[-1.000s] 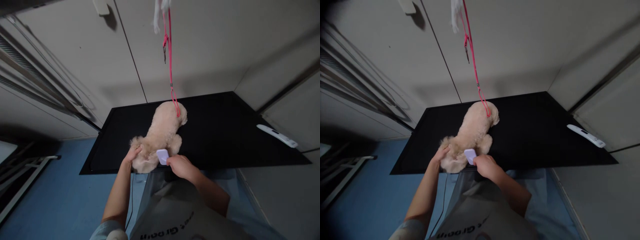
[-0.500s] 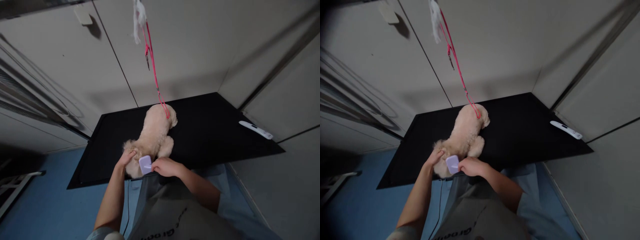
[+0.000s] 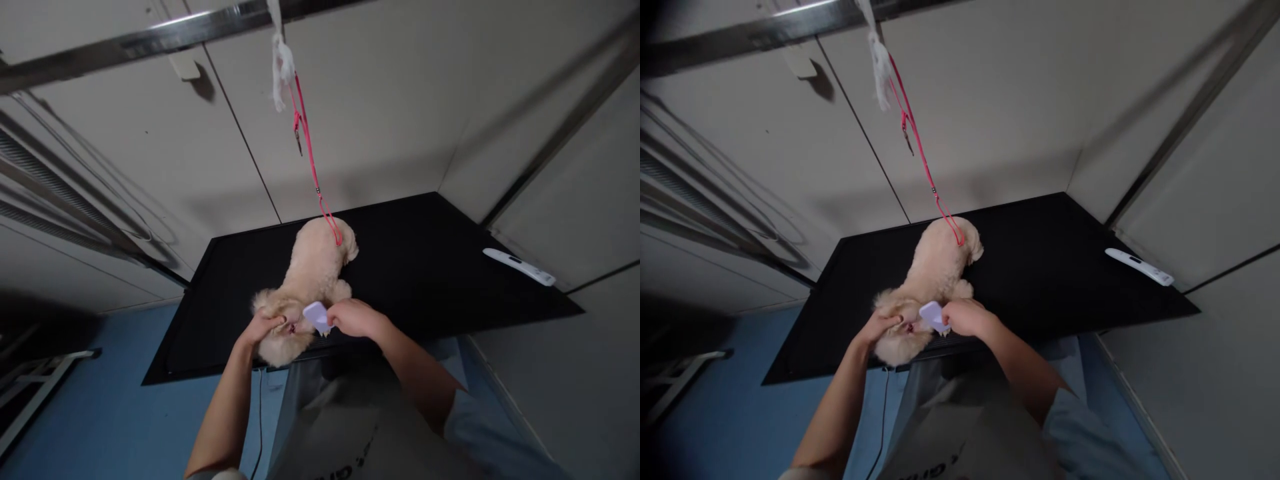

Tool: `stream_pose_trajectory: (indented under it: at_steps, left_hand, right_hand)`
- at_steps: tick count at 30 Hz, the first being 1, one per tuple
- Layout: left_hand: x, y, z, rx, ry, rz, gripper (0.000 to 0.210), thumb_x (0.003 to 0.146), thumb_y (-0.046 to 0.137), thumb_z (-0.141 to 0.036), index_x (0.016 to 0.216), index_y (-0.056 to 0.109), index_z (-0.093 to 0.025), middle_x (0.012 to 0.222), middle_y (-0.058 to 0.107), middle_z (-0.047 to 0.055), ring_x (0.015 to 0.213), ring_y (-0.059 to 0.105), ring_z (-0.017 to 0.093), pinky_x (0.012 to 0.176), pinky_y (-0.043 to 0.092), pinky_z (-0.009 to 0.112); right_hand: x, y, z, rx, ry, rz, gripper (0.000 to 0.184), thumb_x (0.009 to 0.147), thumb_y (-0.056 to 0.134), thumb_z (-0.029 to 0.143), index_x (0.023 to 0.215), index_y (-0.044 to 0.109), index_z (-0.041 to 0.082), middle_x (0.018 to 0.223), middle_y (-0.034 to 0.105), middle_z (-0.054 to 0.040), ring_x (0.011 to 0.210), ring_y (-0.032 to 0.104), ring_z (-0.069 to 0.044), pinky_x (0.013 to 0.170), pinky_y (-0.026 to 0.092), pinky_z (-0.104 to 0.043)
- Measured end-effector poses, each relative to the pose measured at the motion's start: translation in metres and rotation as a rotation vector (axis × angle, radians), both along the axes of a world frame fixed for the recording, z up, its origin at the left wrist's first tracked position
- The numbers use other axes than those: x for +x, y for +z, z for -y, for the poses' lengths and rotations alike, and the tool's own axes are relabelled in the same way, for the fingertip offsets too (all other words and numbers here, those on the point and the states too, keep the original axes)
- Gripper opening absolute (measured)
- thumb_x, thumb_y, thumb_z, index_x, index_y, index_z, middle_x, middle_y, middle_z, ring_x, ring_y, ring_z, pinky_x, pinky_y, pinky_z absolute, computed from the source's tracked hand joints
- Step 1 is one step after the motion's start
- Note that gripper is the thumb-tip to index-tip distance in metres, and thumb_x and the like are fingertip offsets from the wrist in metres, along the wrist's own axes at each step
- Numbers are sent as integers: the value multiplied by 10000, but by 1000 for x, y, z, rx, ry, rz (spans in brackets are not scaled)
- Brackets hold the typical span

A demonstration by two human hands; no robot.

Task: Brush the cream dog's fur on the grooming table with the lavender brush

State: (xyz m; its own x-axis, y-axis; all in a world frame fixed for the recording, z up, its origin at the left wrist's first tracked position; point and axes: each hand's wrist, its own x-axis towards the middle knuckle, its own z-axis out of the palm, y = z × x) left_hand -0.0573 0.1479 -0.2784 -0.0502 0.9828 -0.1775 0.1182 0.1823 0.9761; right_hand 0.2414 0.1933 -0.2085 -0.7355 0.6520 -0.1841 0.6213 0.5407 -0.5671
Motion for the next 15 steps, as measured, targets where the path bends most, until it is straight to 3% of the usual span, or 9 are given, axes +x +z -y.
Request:
stream_pose_trajectory:
  at_steps: [4, 8, 15]
  left_hand:
    - [4, 0, 5, -23, 0, -53, 500, 624, 913, -589, 845, 800, -155, 858, 800, 106, 820, 726, 290, 843, 578, 412]
    - [6, 2, 8, -10, 63, -18, 611, 667, 885, -617, 1067, 800, -163, 1090, 809, 143, 1022, 742, 334, 975, 567, 462]
    - [4, 1, 6, 16, 137, -123, 561, 609, 891, -626, 957, 806, -195, 1063, 814, 136, 1149, 708, 388, 1060, 536, 499]
  right_hand:
    - [1, 0, 2, -47, 173, 7, 316, 878, 591, 149, 1044, 836, 262, 1074, 814, -55, 971, 743, -263, 812, 498, -316]
    - [5, -1, -4, -64, 60, -7, 306, 915, 562, 162, 1051, 825, 239, 1129, 806, -54, 1025, 733, -246, 863, 502, -304]
    - [5, -16, -6, -102, 148, -118, 295, 923, 563, 164, 1041, 818, 250, 1089, 812, -31, 1003, 732, -219, 866, 495, -278]
